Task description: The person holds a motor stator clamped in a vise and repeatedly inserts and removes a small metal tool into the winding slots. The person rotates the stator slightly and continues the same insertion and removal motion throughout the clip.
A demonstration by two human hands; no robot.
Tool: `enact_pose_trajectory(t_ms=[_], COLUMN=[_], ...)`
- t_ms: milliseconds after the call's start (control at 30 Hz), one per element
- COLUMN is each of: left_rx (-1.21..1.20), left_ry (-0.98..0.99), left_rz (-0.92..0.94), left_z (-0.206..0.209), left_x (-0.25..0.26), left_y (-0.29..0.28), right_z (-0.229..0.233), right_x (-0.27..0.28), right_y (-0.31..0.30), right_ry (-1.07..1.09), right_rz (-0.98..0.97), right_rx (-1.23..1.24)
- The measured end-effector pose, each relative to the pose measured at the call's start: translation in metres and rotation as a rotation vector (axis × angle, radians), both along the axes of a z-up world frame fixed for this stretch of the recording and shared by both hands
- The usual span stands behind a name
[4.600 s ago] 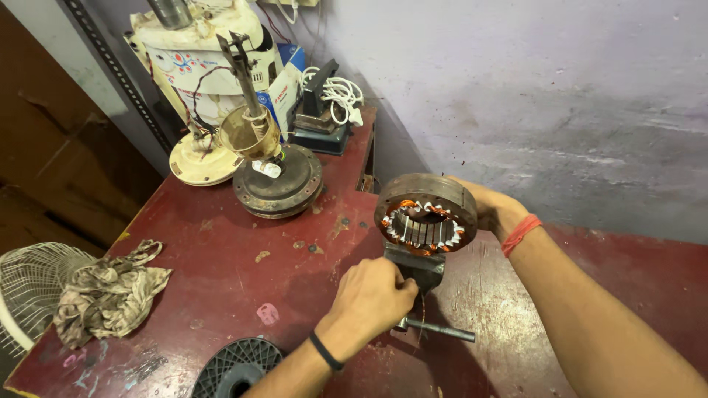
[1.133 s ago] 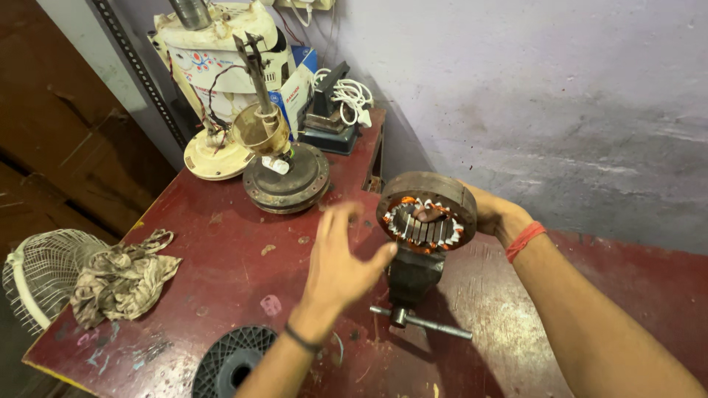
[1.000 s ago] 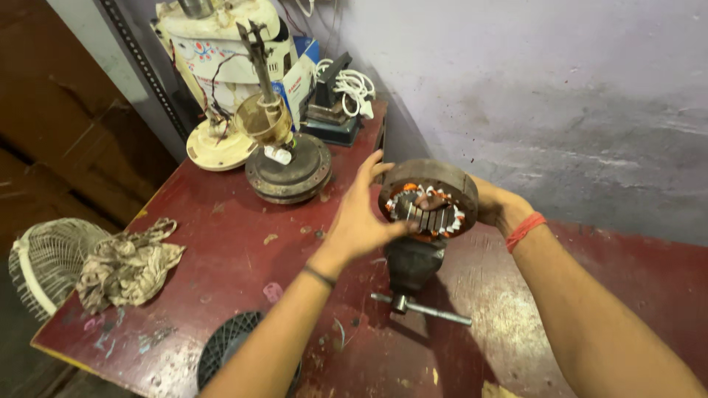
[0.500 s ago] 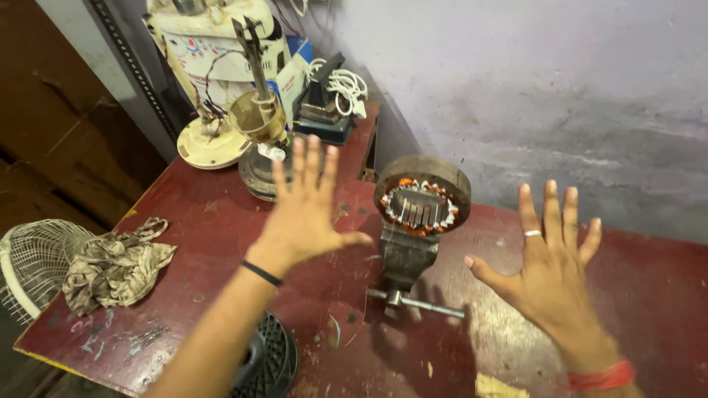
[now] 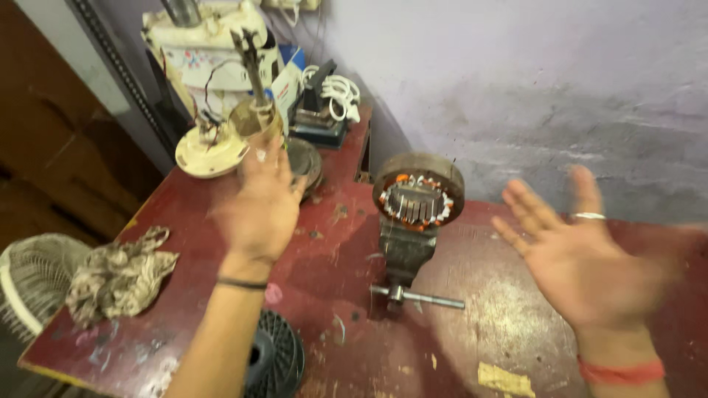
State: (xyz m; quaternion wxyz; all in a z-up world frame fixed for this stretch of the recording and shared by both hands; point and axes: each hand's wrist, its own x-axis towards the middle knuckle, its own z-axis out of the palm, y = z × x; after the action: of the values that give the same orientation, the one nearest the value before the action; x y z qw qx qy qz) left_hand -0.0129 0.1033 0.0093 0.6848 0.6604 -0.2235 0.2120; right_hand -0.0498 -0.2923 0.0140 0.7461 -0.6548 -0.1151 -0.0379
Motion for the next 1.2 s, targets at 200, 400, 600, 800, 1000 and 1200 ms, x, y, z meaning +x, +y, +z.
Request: enact_pose_trajectory(t_ms=[200,400,600,800,1000,1200], left_rx=[-0.378,-0.412,-0.456,-0.504,-0.402,-0.091], left_ry=[0.227,0.28,0.277,0.209,0.224,0.33], left_rz=[-0.342,-0.392,-0.45,-0.611,-0.666,-0.084], left_z=[-0.003,-0.005,0.009,0.04,0.025,-0.025], left_x=[-0.009,0.0,-0.005,-0.034,-0.055,-0.006], left_y=[0.002,-0.019,-0.042,-0.097,-0.104,-0.04], right_z=[-0.001,0.009,0.021,0.021,-0.019,-0.075], right_x=[-0.006,0.0,-0.024,-0.039,-0.029,-0.02], right_y=[0.003,0.036,0.085,0.12,0.104,0.032], right_ry=[-0.08,-0.064,0.006,0.094,0.197,0.195], right_rz=[0.105,0.318,0.653,0.936,0.784,0.449], right_rx=[0.558,0.565,0.497,0.432,0.346,0.355])
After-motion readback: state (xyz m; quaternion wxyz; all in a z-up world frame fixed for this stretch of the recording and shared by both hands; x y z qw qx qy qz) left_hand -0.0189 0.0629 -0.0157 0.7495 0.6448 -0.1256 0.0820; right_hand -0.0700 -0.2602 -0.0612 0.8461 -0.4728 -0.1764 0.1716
